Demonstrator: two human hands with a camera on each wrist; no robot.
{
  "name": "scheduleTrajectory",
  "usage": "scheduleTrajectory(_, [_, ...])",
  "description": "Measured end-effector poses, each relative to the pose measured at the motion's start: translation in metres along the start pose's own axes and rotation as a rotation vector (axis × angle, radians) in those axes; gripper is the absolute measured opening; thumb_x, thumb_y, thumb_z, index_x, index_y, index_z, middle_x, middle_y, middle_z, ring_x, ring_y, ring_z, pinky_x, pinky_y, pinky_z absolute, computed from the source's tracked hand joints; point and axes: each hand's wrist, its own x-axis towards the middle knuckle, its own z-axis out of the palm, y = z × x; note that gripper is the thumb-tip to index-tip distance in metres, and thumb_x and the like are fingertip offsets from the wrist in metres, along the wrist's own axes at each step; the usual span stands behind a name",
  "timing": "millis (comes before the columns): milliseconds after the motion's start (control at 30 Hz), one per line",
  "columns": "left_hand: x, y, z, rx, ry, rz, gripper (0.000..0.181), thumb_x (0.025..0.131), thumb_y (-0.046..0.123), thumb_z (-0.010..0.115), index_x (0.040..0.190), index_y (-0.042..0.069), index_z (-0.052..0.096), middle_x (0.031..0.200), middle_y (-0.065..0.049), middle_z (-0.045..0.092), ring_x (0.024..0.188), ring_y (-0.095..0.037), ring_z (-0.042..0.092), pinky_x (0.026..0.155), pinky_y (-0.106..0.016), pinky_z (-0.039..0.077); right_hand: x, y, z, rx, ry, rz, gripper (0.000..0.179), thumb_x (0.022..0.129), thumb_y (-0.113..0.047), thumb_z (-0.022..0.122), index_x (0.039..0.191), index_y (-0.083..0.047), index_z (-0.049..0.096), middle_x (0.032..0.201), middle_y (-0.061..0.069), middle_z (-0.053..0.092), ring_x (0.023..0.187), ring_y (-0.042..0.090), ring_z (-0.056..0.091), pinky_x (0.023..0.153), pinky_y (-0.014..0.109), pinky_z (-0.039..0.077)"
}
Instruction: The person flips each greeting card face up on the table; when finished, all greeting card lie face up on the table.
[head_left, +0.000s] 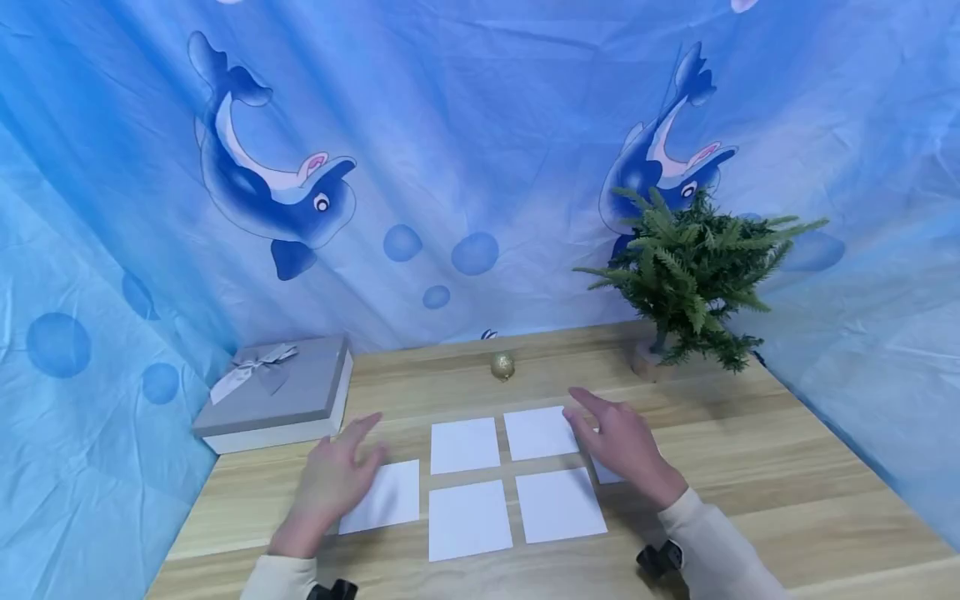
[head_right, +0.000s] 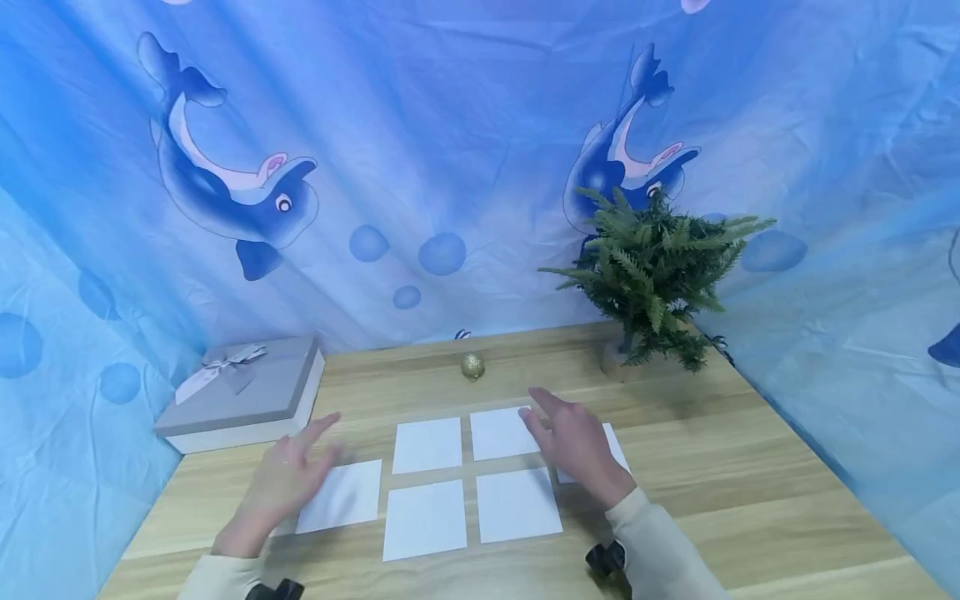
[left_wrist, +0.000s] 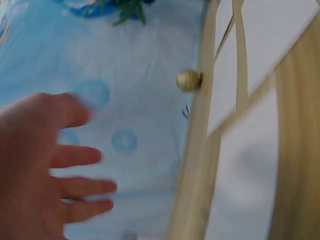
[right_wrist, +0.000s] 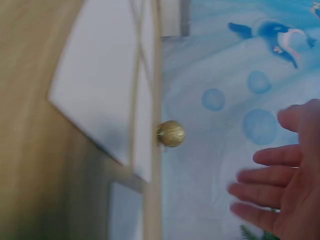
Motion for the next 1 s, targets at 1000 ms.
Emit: scheduleTrajectory(1000, [-0.054,-0.035,0.006,-0.368,-0.132,-0.413,0.045,0.103,0.026,0.046,0.137,-0.003,0.049,0.134,-0.026,0.055,0.124,-0.042,0.051,0.104,-0.056,0.042,0.016,-0.138,0.105,1.25,-0.725,0.342,0.045,0.096,-0.013,0.054,0.135,0.009,0.045,0.109,0.029,0.062,0.1,0.038,0.068,0.08,0.04,0.06])
